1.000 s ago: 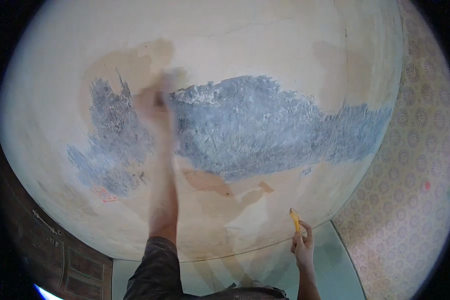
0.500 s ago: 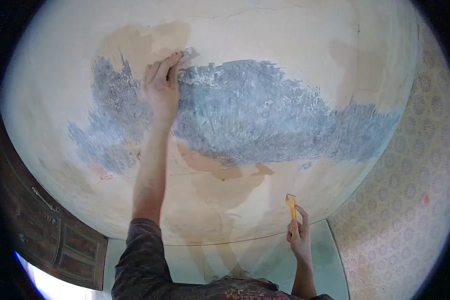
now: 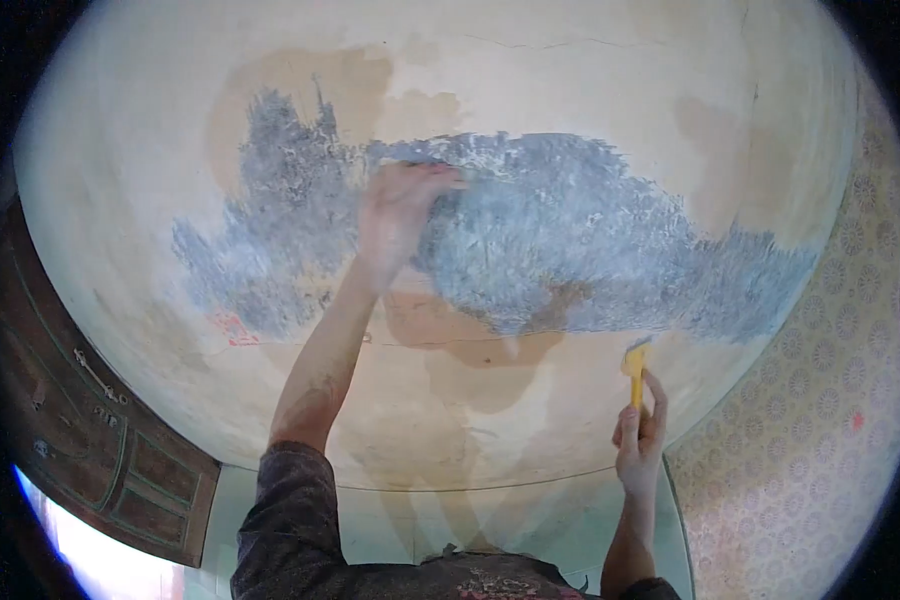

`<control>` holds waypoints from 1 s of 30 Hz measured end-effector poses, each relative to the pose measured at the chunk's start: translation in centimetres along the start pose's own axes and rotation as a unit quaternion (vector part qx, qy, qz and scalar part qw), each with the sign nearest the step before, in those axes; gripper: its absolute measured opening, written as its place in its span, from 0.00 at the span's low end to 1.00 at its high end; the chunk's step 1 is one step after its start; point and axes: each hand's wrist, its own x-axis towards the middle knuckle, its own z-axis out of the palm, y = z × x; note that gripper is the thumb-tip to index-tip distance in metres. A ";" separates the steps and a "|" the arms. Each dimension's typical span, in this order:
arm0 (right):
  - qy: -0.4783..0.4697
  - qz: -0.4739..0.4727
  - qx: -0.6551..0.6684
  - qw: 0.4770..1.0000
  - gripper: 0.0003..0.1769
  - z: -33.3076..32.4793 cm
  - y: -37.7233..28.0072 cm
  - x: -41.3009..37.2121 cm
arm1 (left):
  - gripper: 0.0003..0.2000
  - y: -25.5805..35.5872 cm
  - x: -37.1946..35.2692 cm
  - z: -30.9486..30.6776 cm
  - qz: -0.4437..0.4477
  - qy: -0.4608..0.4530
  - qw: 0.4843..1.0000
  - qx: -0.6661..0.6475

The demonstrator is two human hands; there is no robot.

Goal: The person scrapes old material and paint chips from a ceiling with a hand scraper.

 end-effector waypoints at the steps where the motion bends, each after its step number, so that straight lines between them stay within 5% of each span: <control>1: -0.002 -0.022 0.014 1.000 0.25 0.6 -0.4 0.8 | 0.14 -0.9 -0.9 -1.1 -0.033 0.040 0.999 0.015; 4: -0.040 -0.077 -0.100 0.991 0.24 1.3 -1.7 3.4 | 0.14 -1.4 -4.6 -4.4 -0.133 0.045 0.988 0.057; 9: -0.100 -0.234 -0.157 0.954 0.24 5.5 -6.5 8.8 | 0.16 -3.9 -11.6 -6.7 -0.094 0.018 0.993 0.071; 12: -0.054 -0.217 -0.197 0.954 0.26 8.7 -7.9 11.3 | 0.16 -5.4 -13.2 -7.3 -0.054 -0.002 0.997 0.058; 14: -0.027 -0.215 -0.336 0.916 0.28 10.6 -8.5 12.5 | 0.16 -6.0 -13.8 -7.4 -0.042 -0.009 0.998 0.036; 20: 0.068 -0.263 -0.435 0.858 0.31 15.6 -7.2 13.3 | 0.21 -6.8 -15.1 -7.1 -0.003 -0.019 0.998 0.063; 30: 0.070 -0.187 -0.459 0.866 0.30 16.5 -8.6 13.7 | 0.17 -7.5 -16.2 -7.5 0.009 -0.046 0.999 0.027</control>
